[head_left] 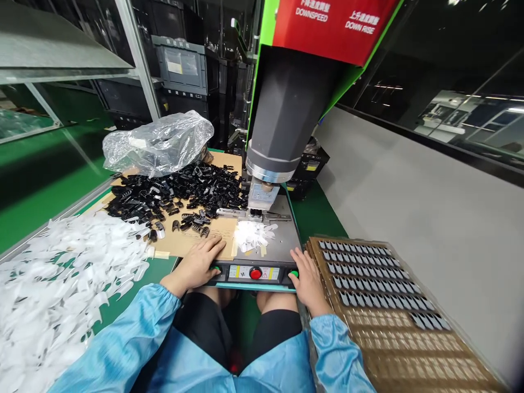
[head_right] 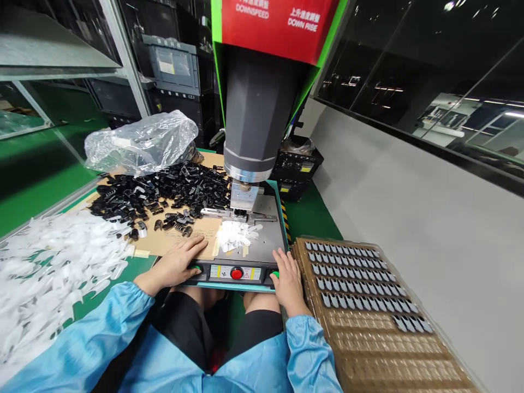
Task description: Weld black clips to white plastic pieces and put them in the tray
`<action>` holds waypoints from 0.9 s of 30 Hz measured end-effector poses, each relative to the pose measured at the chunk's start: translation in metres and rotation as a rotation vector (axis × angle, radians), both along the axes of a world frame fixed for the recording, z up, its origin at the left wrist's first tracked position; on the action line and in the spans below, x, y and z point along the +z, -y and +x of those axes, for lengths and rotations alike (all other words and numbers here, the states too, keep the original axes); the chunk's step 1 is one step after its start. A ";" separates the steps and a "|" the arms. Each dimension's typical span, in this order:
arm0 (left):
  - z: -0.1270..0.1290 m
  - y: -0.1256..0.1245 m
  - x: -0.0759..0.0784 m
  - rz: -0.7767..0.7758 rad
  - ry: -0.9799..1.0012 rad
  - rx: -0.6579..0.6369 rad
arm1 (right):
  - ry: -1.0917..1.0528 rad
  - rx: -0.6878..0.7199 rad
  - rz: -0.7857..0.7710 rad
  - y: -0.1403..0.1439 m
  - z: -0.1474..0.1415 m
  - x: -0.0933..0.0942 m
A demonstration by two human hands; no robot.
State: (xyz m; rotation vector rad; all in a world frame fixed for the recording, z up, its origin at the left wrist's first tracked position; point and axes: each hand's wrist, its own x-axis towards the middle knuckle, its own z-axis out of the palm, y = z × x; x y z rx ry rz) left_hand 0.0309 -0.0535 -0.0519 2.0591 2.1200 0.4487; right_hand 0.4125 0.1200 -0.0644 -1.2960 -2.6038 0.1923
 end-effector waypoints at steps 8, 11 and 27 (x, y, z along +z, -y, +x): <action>0.003 0.000 0.008 -0.032 -0.012 0.003 | 0.117 -0.036 0.042 0.003 -0.009 0.001; 0.003 0.000 0.011 -0.033 -0.027 -0.016 | 0.196 -0.089 0.046 0.007 -0.020 0.007; 0.000 -0.003 0.003 0.028 0.045 -0.036 | 0.430 -0.201 -0.113 0.013 -0.063 0.054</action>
